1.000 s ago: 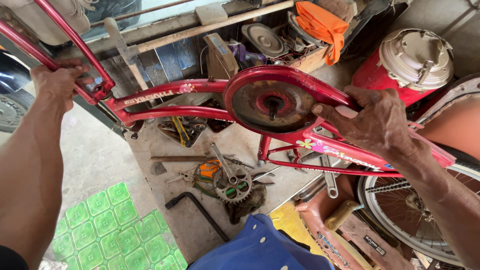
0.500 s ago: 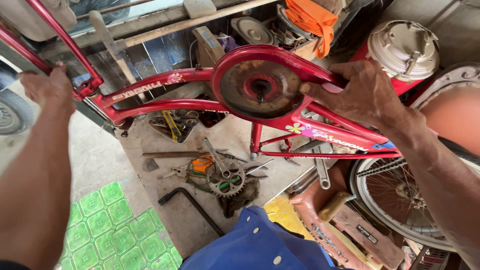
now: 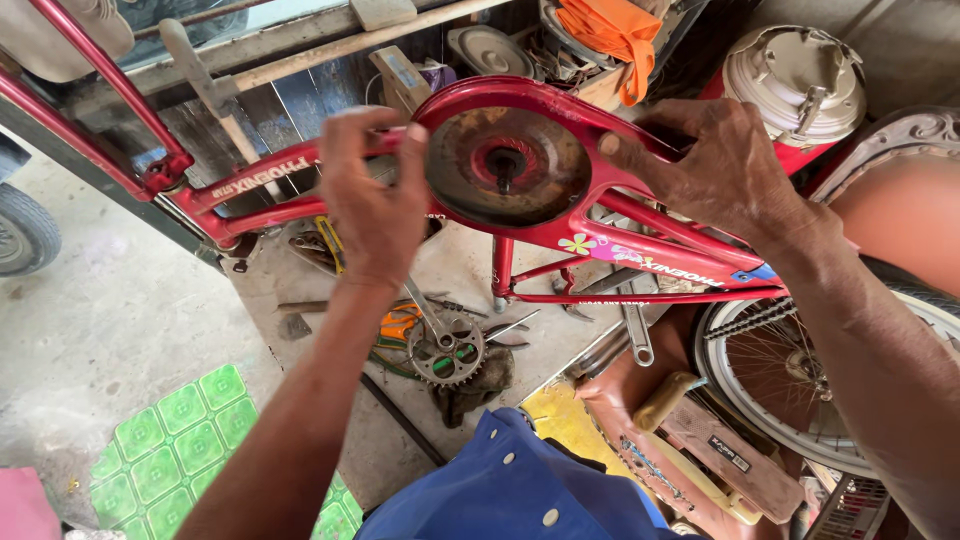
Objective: The person uses a hex key and wrench to remove the bottom bracket from a red bicycle frame. They then use a screwdriver to remove the chain guard and a chain tool to detach the chain. Finally, they install a new crankset onto the bottom bracket spindle.
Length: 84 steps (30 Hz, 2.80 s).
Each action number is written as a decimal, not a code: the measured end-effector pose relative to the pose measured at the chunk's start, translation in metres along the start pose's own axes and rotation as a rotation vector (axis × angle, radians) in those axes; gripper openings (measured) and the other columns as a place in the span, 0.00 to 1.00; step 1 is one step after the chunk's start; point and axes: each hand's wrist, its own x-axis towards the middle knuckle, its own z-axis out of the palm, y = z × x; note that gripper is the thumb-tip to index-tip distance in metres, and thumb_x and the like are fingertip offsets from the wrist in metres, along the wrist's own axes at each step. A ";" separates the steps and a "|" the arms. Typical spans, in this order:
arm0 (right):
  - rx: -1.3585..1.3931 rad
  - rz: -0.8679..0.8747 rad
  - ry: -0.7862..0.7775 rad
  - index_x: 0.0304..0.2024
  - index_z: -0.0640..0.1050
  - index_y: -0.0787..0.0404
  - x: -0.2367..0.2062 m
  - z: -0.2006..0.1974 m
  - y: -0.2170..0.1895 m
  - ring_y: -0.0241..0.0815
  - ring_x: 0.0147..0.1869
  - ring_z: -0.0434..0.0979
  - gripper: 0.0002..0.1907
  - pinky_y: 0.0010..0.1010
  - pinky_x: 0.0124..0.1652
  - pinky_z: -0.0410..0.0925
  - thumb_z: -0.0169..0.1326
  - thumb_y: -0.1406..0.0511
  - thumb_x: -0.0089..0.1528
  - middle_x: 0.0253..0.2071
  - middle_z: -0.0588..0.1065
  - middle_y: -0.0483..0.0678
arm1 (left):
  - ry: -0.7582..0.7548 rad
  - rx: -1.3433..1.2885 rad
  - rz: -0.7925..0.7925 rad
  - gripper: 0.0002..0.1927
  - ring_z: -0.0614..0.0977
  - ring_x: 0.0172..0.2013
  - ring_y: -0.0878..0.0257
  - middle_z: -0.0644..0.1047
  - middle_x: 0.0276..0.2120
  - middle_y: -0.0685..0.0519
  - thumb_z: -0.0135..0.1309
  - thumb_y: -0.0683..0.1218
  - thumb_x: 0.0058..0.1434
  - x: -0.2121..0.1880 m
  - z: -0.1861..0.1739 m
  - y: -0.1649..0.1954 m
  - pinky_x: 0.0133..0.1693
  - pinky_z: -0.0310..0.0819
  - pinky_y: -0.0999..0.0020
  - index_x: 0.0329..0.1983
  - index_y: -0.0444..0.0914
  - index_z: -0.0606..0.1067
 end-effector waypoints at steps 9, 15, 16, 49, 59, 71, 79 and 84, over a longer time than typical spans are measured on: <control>-0.203 0.348 0.093 0.48 0.84 0.63 0.005 -0.006 -0.020 0.38 0.23 0.67 0.27 0.38 0.25 0.62 0.52 0.46 0.71 0.21 0.73 0.49 | -0.089 -0.032 -0.162 0.10 0.76 0.34 0.62 0.76 0.35 0.51 0.63 0.42 0.62 -0.027 0.004 0.033 0.37 0.73 0.65 0.44 0.36 0.75; -0.185 0.363 0.086 0.46 0.83 0.64 0.005 -0.009 -0.025 0.37 0.21 0.63 0.26 0.37 0.23 0.60 0.51 0.47 0.72 0.17 0.69 0.49 | -0.215 -0.036 -0.192 0.11 0.78 0.25 0.63 0.79 0.28 0.51 0.67 0.46 0.57 -0.033 0.018 0.056 0.29 0.73 0.66 0.29 0.36 0.78; -0.174 0.366 0.083 0.45 0.83 0.63 0.005 -0.009 -0.026 0.37 0.21 0.63 0.26 0.38 0.23 0.59 0.51 0.48 0.72 0.17 0.69 0.50 | -0.243 -0.048 -0.238 0.11 0.79 0.25 0.63 0.80 0.26 0.51 0.67 0.47 0.56 -0.033 0.022 0.061 0.29 0.74 0.67 0.28 0.36 0.78; -0.238 0.093 0.147 0.43 0.82 0.67 -0.010 -0.017 -0.005 0.53 0.28 0.75 0.21 0.42 0.31 0.66 0.54 0.54 0.75 0.31 0.77 0.59 | -0.185 0.319 -0.331 0.19 0.83 0.26 0.47 0.80 0.21 0.44 0.64 0.56 0.50 -0.014 0.072 0.095 0.34 0.76 0.55 0.24 0.34 0.81; -0.223 0.108 0.163 0.35 0.80 0.67 -0.013 -0.028 -0.026 0.44 0.24 0.72 0.24 0.38 0.29 0.65 0.55 0.53 0.74 0.28 0.77 0.53 | -0.263 0.140 -0.383 0.16 0.85 0.24 0.58 0.81 0.22 0.49 0.64 0.53 0.53 -0.035 0.041 0.093 0.33 0.77 0.63 0.25 0.34 0.79; -0.462 -0.185 0.258 0.39 0.80 0.71 -0.024 -0.017 -0.016 0.48 0.36 0.79 0.20 0.40 0.43 0.71 0.57 0.60 0.77 0.32 0.78 0.54 | -0.521 0.362 -0.677 0.14 0.82 0.27 0.53 0.80 0.24 0.45 0.60 0.51 0.52 -0.105 -0.019 0.024 0.35 0.75 0.58 0.32 0.36 0.79; -0.431 -0.043 0.193 0.38 0.81 0.72 -0.014 -0.014 -0.039 0.51 0.33 0.81 0.25 0.39 0.36 0.72 0.56 0.56 0.78 0.32 0.79 0.58 | -0.780 0.545 -0.572 0.19 0.83 0.43 0.44 0.82 0.38 0.41 0.61 0.56 0.54 -0.156 -0.018 -0.036 0.47 0.75 0.51 0.39 0.37 0.79; -0.338 -0.013 0.225 0.39 0.80 0.73 -0.005 -0.013 -0.053 0.52 0.34 0.81 0.26 0.40 0.37 0.73 0.54 0.53 0.75 0.32 0.79 0.59 | -0.807 0.540 -0.574 0.22 0.81 0.49 0.45 0.81 0.43 0.42 0.63 0.59 0.54 -0.169 -0.008 -0.046 0.51 0.73 0.51 0.42 0.39 0.79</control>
